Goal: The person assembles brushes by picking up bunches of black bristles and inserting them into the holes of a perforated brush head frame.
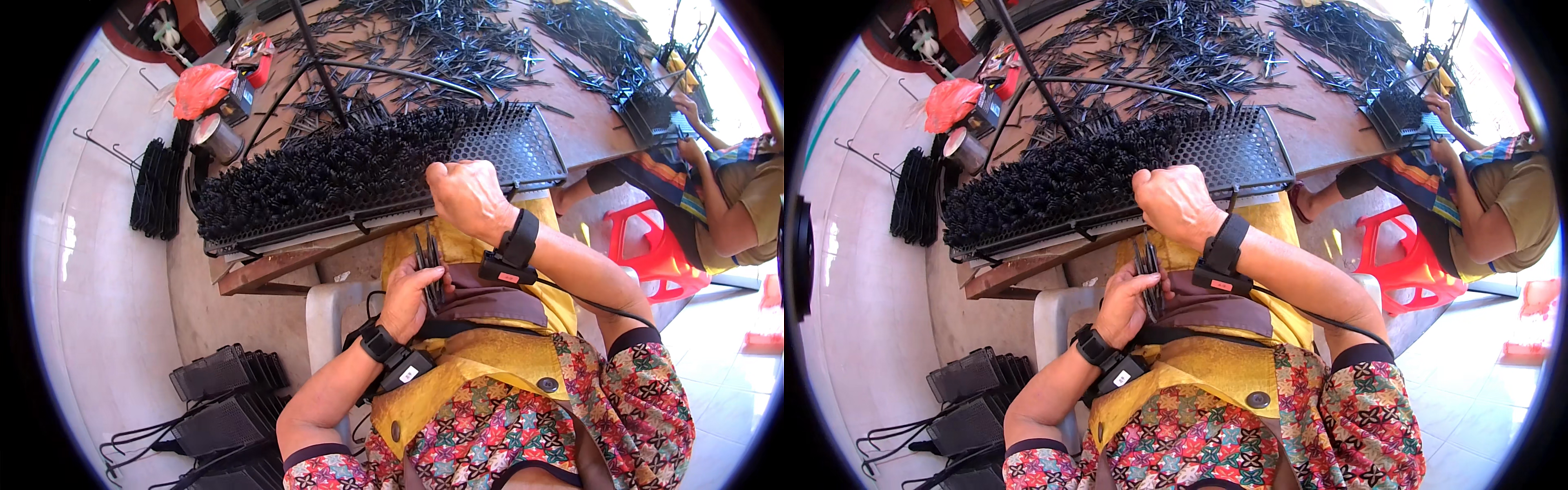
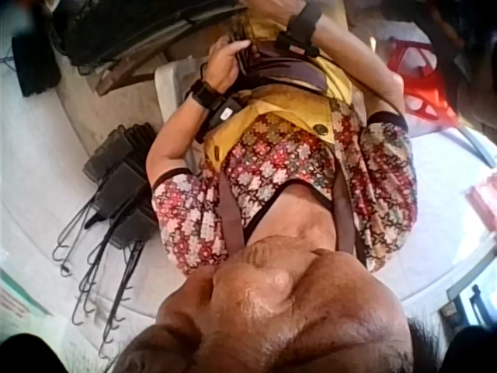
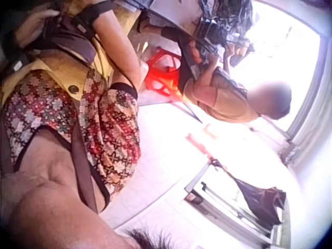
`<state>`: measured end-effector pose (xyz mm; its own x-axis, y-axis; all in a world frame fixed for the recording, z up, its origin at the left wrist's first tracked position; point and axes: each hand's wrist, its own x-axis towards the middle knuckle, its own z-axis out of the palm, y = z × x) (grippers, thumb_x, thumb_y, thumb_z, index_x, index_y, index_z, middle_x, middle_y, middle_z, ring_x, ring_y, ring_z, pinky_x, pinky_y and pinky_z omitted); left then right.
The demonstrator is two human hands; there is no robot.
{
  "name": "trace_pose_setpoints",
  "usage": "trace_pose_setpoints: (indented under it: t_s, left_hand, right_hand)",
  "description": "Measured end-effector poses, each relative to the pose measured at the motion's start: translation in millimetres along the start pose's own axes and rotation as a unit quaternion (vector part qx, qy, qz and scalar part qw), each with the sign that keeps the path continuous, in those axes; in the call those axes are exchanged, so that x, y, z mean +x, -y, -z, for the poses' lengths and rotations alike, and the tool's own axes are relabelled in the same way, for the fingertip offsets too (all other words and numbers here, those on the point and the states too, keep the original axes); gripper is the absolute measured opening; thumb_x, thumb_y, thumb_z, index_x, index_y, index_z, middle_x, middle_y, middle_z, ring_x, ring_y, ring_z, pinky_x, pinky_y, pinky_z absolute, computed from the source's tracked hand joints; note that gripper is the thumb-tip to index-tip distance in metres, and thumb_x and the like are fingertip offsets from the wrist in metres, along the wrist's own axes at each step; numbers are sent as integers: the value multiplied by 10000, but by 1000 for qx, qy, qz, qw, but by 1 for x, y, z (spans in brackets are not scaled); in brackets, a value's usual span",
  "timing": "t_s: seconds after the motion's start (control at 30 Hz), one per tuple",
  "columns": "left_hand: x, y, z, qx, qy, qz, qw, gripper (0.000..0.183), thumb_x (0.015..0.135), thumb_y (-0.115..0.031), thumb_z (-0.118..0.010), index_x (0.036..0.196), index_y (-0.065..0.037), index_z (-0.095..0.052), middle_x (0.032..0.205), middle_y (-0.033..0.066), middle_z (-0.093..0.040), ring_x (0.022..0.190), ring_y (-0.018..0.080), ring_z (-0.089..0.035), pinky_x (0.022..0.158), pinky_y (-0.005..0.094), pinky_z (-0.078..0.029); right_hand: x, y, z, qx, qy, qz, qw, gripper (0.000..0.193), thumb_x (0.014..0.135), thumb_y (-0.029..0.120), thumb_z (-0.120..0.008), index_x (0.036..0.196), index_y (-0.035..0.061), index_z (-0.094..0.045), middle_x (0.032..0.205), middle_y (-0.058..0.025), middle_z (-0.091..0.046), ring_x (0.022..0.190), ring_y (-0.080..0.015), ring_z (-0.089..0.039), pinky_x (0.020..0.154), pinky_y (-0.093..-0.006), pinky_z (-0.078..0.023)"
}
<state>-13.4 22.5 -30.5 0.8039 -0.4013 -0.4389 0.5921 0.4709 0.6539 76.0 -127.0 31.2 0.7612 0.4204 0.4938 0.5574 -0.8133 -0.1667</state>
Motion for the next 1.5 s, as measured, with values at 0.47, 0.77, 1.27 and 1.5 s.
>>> trace_pose_setpoints:
  t_s: [0.47, 0.77, 1.27, 1.5]
  left_hand:
    - [5, 5, 5, -7, 14, -21, 1000, 141, 812, -22, -545, 950, -1, -528, 817, 75, -585, 740, 167, -591, 698, 311, -520]
    - [4, 2, 2, -15, 20, -14, 1000, 141, 807, -27, -550, 940, 3, -516, 804, 89, -589, 706, 184, -589, 681, 299, -503]
    - [9, 8, 9, -30, 3, -51, 998, 163, 793, 5, -540, 956, 1, -530, 788, 69, -572, 701, 177, -584, 665, 312, -498]
    - [8, 6, 5, -29, -21, -54, 998, 108, 774, -23, -544, 878, -2, -522, 697, 77, -581, 617, 169, -568, 602, 277, -474]
  right_hand:
    - [7, 14, 3, -50, 17, -48, 997, 76, 685, 85, -574, 692, 28, -525, 574, -158, -587, 558, -325, -610, 529, -406, -471]
    - [5, 10, -5, -18, -33, -69, 997, 133, 735, 121, -565, 656, 36, -502, 529, -168, -560, 509, -346, -582, 497, -425, -456]
    - [1, -2, 11, 111, -56, -71, 990, 73, 786, 124, -602, 800, 53, -587, 577, -150, -581, 558, -324, -599, 499, -395, -467]
    - [0, 4, -5, 13, -82, 0, 997, 117, 737, 70, -582, 704, 54, -471, 559, -118, -550, 513, -318, -564, 480, -409, -437]
